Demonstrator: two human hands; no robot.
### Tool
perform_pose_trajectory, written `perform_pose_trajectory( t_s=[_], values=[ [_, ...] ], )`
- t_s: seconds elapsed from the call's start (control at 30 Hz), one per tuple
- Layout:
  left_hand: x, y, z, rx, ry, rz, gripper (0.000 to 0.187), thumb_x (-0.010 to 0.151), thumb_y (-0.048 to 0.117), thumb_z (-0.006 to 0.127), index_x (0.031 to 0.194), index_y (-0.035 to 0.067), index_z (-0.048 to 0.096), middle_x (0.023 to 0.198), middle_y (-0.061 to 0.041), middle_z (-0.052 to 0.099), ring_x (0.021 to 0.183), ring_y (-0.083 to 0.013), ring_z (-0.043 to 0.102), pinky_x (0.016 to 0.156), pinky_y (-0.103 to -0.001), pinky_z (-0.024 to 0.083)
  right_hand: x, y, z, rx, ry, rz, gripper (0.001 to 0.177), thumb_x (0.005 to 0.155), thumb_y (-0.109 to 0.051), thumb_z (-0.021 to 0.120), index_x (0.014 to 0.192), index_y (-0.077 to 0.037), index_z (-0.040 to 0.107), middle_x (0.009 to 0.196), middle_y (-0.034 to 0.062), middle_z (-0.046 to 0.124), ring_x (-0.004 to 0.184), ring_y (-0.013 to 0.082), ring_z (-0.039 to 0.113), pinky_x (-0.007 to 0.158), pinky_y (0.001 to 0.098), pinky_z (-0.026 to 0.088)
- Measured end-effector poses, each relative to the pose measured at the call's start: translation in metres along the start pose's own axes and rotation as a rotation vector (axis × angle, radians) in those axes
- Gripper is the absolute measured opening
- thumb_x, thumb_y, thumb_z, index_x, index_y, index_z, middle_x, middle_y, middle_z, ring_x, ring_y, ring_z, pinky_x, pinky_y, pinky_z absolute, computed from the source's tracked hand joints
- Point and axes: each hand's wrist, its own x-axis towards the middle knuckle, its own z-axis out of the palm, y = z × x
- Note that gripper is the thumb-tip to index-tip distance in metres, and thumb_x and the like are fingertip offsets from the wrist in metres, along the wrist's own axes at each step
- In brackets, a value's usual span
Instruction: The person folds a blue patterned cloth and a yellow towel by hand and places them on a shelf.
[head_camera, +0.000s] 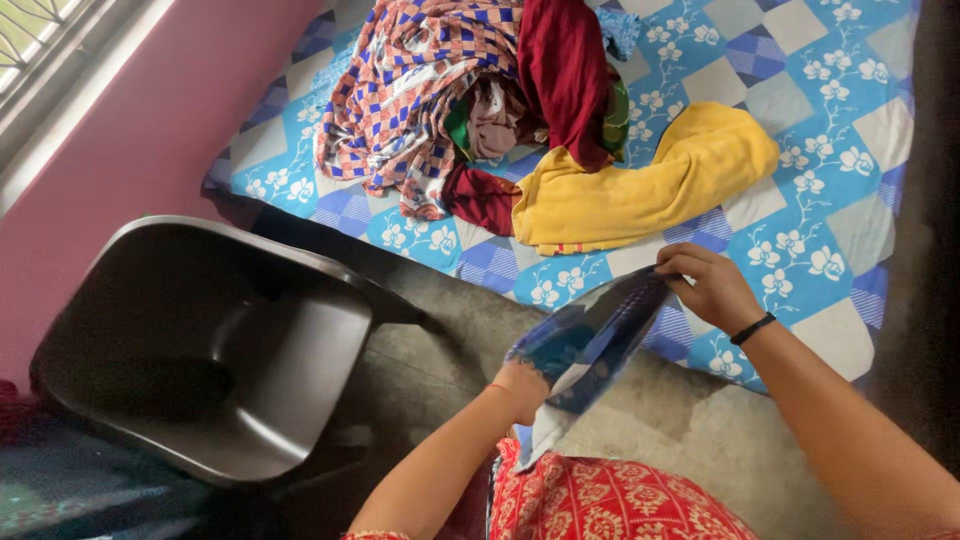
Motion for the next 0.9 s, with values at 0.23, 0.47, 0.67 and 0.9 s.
perform_pose_trajectory(
  t_s=[0.23, 0.47, 0.67, 0.9],
  values=[
    [-0.028, -0.020, -0.047, 0.446, 0.417, -0.033, 0.016, 0.089, 0.022, 0.061, 0.096, 0.015, 0.073, 0.104, -0.003, 0.071, 0.107, -0.0225, 0.063, 0.095, -0.041, 0.044, -0.016, 0.054, 0.002, -0.109, 0.116, 0.047, 0.010, 0.084, -0.005, 0.073, 0.094, -0.006, 0.073, 0.114, 0.0054, 0.073, 0.102, 0.0297, 0.070, 0.088, 0.0370, 0.056],
    [-0.078, -0.034, -0.142, 0.600, 0.762, 0.167, 0.007, 0.087, 0.023, 0.057, 0.090, 0.018, 0.062, 0.086, 0.001, 0.056, 0.094, -0.0180, 0.056, 0.090, -0.036, 0.040, -0.023, 0.086, 0.005, 0.072, 0.130, 0.242, 0.018, 0.082, -0.010, 0.080, 0.097, -0.002, 0.074, 0.104, 0.0092, 0.076, 0.095, 0.0263, 0.072, 0.085, 0.0366, 0.056],
    [-0.111, -0.040, -0.187, 0.735, 0.788, 0.045, 0.005, 0.081, 0.020, 0.059, 0.085, 0.018, 0.061, 0.086, 0.001, 0.058, 0.091, -0.0190, 0.057, 0.086, -0.038, 0.043, -0.006, 0.093, -0.006, 0.164, 0.115, 0.263, 0.025, 0.082, -0.018, 0.084, 0.101, -0.003, 0.077, 0.103, 0.0104, 0.077, 0.095, 0.0234, 0.073, 0.087, 0.0350, 0.056],
    [-0.113, -0.051, -0.169, 0.638, 0.667, -0.149, 0.008, 0.083, 0.017, 0.062, 0.084, 0.012, 0.067, 0.097, -0.005, 0.063, 0.099, -0.0264, 0.063, 0.078, -0.036, 0.051, 0.009, 0.073, -0.007, 0.177, 0.117, 0.203, 0.029, 0.082, -0.019, 0.085, 0.104, -0.002, 0.077, 0.104, 0.0101, 0.076, 0.097, 0.0216, 0.073, 0.088, 0.0350, 0.056]
  ],
)
